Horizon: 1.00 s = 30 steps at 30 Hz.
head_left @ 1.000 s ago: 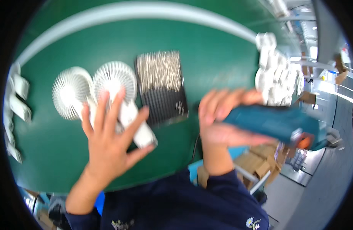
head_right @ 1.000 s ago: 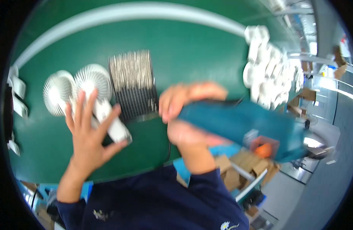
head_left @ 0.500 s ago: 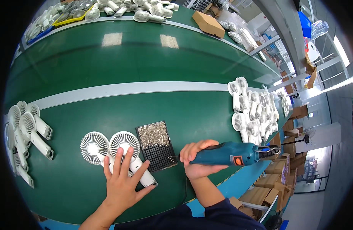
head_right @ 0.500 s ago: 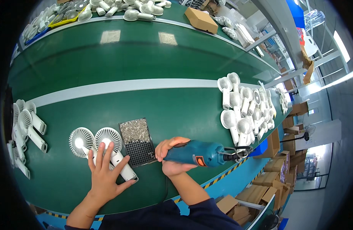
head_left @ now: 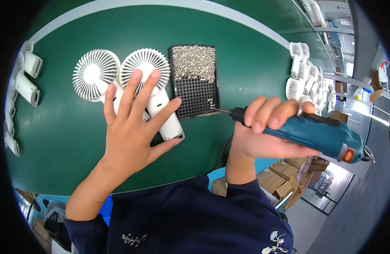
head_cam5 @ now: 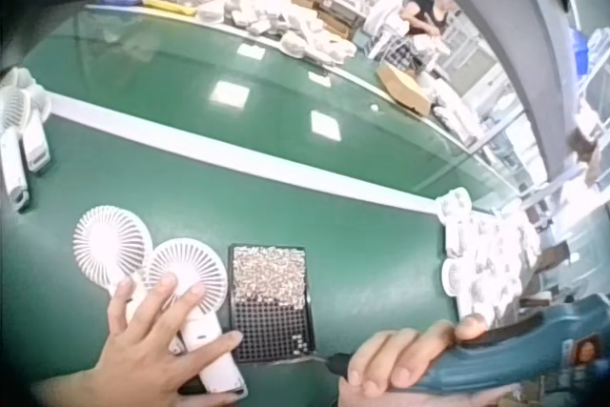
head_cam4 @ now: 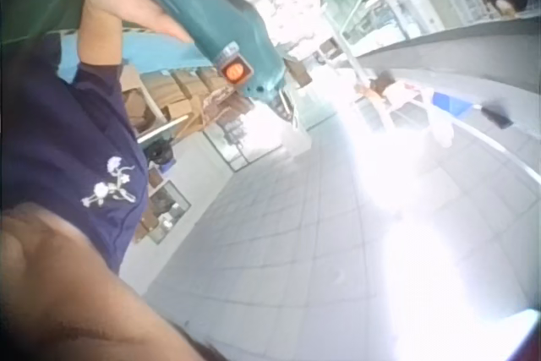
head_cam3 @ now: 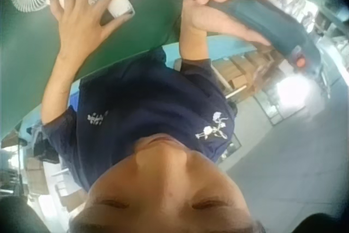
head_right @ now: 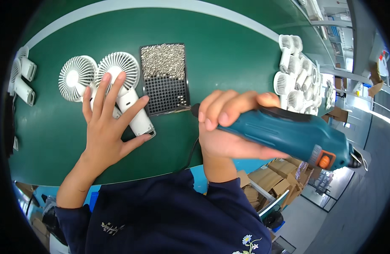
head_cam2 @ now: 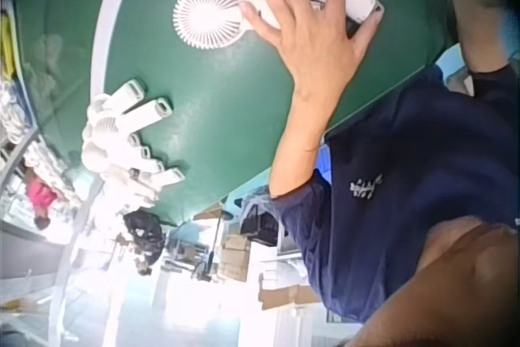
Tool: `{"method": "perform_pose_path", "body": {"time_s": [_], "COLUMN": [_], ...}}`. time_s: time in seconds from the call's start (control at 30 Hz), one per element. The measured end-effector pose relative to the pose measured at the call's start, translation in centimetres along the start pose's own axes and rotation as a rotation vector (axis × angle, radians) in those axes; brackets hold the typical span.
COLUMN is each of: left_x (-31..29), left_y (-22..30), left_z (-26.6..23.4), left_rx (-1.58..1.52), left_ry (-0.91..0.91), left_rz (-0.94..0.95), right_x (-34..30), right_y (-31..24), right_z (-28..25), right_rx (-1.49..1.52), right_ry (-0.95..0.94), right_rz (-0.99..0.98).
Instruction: Drive screws into the base of portable fan handles using an electric screwdriver.
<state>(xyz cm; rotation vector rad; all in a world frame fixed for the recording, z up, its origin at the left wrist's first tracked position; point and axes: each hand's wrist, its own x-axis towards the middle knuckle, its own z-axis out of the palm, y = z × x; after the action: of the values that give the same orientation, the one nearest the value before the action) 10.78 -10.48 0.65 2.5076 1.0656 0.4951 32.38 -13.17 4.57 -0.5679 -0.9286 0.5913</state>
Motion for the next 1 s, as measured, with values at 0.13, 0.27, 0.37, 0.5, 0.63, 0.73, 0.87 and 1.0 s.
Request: {"method": "perform_pose_path", "body": {"time_s": [0.13, 0.27, 0.37, 0.5, 0.63, 0.73, 0.87, 1.0], "left_x": [-0.3, -0.2, -0.2, -0.2, -0.2, -0.2, -0.2, -0.1], "left_y": [0.0, 0.3, 0.2, 0.1, 0.0, 0.0, 0.1, 0.1], "left_z": [0.4, 0.3, 0.3, 0.3, 0.4, 0.3, 0.3, 0.3], "left_rx": [-0.004, -0.005, -0.004, 0.012, 0.011, 0.008, 0.008, 0.007], "left_ry": [0.007, 0.006, 0.011, 0.021, 0.013, 0.023, 0.014, 0.019], "left_rz": [-0.004, -0.005, -0.002, 0.006, -0.003, 0.004, -0.006, 0.000], "right_x": [-1.6, -3.1, -4.0, -3.4, -3.5, -3.4, -3.5, -3.3], "right_y": [-1.6, -0.9, -0.5, -0.5, -0.1, -0.2, -0.2, -0.4], "right_z": [2.4, 2.7, 3.1, 2.2, 2.2, 2.1, 2.0, 1.5], "right_rx": [0.126, 0.199, 0.201, 0.084, 0.051, 0.051, 0.065, 0.069], "right_ry": [-0.045, -0.180, -0.046, -0.202, -0.195, -0.190, -0.203, -0.254], "right_rz": [0.063, 0.085, 0.138, 0.173, 0.181, 0.189, 0.186, 0.178]}}
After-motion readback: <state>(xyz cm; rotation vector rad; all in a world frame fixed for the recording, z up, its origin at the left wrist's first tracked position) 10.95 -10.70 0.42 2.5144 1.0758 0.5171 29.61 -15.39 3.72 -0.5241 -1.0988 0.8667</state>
